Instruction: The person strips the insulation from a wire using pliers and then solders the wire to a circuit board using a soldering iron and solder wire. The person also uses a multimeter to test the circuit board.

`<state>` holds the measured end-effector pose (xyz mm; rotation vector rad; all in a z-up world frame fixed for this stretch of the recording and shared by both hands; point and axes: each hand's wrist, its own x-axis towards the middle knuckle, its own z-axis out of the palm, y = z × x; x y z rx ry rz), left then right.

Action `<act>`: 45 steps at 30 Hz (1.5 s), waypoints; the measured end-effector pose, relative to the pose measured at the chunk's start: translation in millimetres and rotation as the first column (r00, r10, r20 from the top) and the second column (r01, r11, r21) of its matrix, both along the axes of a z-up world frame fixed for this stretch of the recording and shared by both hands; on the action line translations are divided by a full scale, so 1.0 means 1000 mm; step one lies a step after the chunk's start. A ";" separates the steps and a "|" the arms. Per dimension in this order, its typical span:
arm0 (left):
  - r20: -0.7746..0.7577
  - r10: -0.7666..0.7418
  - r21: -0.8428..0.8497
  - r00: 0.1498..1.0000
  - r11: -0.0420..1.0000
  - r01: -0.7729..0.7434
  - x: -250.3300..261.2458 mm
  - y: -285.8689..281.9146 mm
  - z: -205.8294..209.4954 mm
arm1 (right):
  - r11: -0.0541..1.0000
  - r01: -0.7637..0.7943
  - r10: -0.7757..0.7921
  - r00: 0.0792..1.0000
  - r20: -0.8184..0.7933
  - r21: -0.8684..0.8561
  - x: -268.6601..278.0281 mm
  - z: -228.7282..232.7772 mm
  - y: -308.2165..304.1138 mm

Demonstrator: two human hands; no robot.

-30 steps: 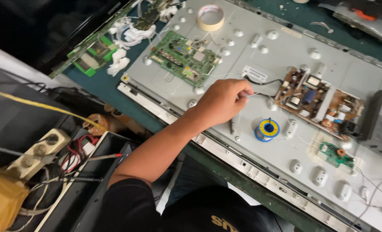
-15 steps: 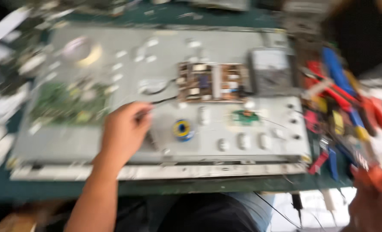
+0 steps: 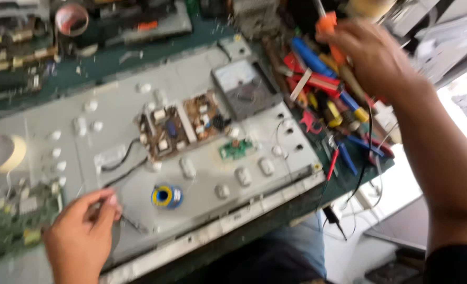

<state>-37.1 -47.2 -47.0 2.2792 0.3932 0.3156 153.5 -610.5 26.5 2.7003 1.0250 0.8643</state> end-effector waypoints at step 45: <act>0.213 -0.172 0.186 0.962 0.974 0.133 0.015 0.019 -0.045 | 0.947 -0.107 -0.116 0.766 -0.632 -0.303 0.280 -0.074 0.405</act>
